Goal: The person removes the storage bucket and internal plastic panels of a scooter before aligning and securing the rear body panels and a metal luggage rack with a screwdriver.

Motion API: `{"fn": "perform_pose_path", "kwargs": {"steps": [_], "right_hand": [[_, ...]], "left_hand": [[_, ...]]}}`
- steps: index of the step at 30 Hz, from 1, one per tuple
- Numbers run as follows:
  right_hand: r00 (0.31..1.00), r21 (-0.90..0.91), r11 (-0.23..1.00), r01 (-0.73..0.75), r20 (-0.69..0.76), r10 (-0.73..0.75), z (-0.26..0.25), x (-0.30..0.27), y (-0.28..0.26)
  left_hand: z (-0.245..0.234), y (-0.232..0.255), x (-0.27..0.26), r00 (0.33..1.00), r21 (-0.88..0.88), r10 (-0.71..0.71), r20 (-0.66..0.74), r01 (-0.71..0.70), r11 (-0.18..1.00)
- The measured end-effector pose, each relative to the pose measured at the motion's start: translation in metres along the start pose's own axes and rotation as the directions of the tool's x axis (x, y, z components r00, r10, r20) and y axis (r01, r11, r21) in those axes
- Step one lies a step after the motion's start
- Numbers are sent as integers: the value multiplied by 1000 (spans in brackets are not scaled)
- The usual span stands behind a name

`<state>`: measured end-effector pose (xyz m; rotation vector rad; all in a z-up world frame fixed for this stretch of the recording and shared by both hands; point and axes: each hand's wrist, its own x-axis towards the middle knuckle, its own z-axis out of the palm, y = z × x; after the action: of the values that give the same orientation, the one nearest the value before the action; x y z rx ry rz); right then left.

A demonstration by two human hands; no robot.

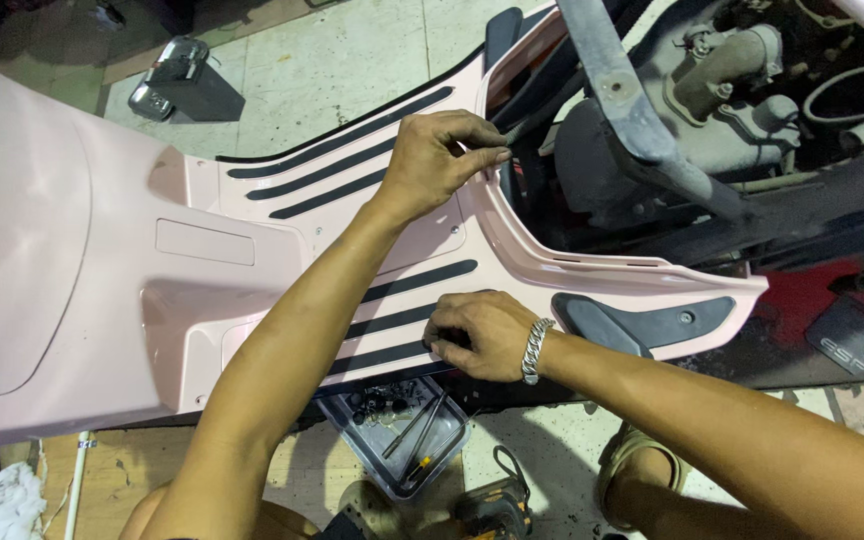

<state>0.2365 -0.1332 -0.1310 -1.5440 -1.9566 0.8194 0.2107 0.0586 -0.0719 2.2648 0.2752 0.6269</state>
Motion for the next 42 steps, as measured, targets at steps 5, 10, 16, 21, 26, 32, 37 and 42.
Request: {"fn": "perform_pose_path", "kwargs": {"steps": [5,10,16,21,26,32,37,42], "right_hand": [[999,5,1000,12,-30,-12,2,-2,3],[997,31,998,57,-61,-55,2,-6,4],[993,39,996,84,-83,-81,0,-7,5],[991,34,993,109,-87,-106,0,-7,4],[998,15,999,49,-36,-49,0,-6,1],[987,33,993,117,-113,-112,9,-10,12],[983,-54,992,115,-137,-122,15,-6,7],[1000,-216,976,-26,4,28,17,-12,-8]], "left_hand": [[-3,-5,5,972,107,211,105,-222,969],[-6,-8,8,948,95,277,156,-294,951],[-13,-9,8,927,112,317,200,-343,933],[-12,-9,6,921,175,331,208,-368,913],[18,-23,-1,971,-352,-221,86,237,906],[41,-38,5,923,-419,-380,-67,320,850],[69,-6,-28,877,-229,-223,-426,134,964],[62,1,-104,861,-478,-304,-407,82,874]]}}
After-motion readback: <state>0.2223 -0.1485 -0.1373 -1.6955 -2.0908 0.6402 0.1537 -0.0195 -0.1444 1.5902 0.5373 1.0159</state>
